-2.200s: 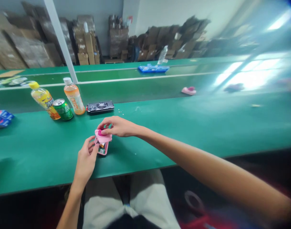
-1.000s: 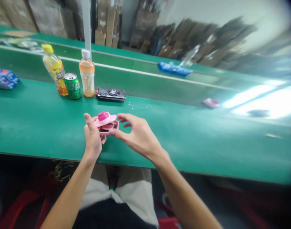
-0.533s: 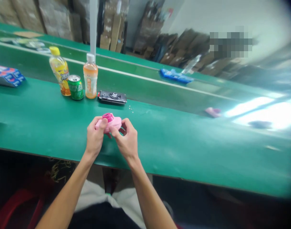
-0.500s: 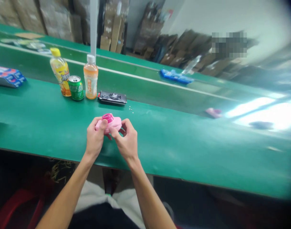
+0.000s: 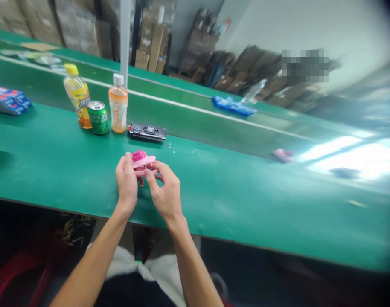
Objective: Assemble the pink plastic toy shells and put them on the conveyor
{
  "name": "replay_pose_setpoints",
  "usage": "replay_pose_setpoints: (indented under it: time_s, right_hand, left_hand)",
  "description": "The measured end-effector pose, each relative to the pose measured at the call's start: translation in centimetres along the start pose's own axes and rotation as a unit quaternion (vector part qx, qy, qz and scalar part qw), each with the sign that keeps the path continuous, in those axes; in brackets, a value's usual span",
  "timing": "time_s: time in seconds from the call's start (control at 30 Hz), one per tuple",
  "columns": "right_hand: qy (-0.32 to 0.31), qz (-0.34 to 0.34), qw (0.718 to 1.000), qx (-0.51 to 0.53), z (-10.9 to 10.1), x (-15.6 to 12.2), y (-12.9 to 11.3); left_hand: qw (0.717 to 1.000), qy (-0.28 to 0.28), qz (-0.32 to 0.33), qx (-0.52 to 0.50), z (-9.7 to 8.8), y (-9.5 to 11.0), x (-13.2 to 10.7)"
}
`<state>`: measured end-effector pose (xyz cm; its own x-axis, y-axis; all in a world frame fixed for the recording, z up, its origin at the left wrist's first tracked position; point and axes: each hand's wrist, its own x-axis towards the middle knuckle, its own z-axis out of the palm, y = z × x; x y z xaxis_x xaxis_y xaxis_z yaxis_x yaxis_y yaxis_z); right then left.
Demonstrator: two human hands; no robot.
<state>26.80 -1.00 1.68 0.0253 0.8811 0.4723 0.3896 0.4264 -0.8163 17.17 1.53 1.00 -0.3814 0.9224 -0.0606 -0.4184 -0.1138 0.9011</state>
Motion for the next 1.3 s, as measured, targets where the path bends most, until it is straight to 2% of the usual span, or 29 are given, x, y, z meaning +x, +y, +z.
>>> replay_pose_setpoints:
  time_s: [0.17, 0.27, 0.33, 0.53, 0.63, 0.77, 0.87, 1.0, 1.1, 1.17, 1.3]
  right_hand:
    - [0.035, 0.034, 0.996, 0.073, 0.7, -0.5, 1.3]
    - [0.079, 0.091, 0.983, 0.14, 0.9, -0.9, 1.8]
    - [0.084, 0.115, 0.975, 0.171, 0.8, -0.9, 2.0]
    - [-0.008, 0.164, 0.969, 0.184, -0.8, 0.1, 2.7]
    - [-0.06, 0.176, 0.967, 0.176, -2.3, 1.4, 3.4]
    - [-0.138, 0.176, 0.959, 0.175, -4.4, 3.7, 4.1]
    - [-0.142, 0.161, 0.967, 0.139, -5.9, 5.4, 4.8]
    - [-0.077, 0.123, 0.987, 0.067, -8.9, 8.1, 7.4]
    - [0.019, 0.112, 0.993, -0.017, -12.2, 11.5, 11.4]
    - [0.086, 0.118, 0.986, -0.076, -14.1, 14.4, 14.7]
    - [0.156, 0.145, 0.965, -0.153, -15.9, 19.3, 20.1]
  left_hand:
    - [0.998, 0.028, 0.048, 0.022, 0.3, -0.3, 0.5]
    - [0.998, -0.002, 0.052, 0.045, 0.4, -0.4, 0.5]
    - [0.996, -0.036, 0.041, 0.074, 0.3, -0.6, 0.5]
    - [0.973, -0.077, 0.076, 0.204, -1.1, -1.1, 1.3]
    - [0.961, -0.119, 0.065, 0.242, -1.1, -0.8, 2.3]
    - [0.952, -0.14, 0.08, 0.261, 1.1, -0.7, 3.8]
    - [0.951, -0.158, 0.096, 0.246, 3.6, -1.4, 4.9]
    - [0.938, -0.239, 0.111, 0.224, 5.9, -3.4, 6.4]
    - [0.93, -0.267, 0.103, 0.232, 6.2, -4.7, 7.0]
    - [0.921, -0.287, 0.092, 0.247, 6.1, -5.2, 7.0]
    - [0.861, -0.397, 0.109, 0.298, 5.9, -5.3, 6.6]
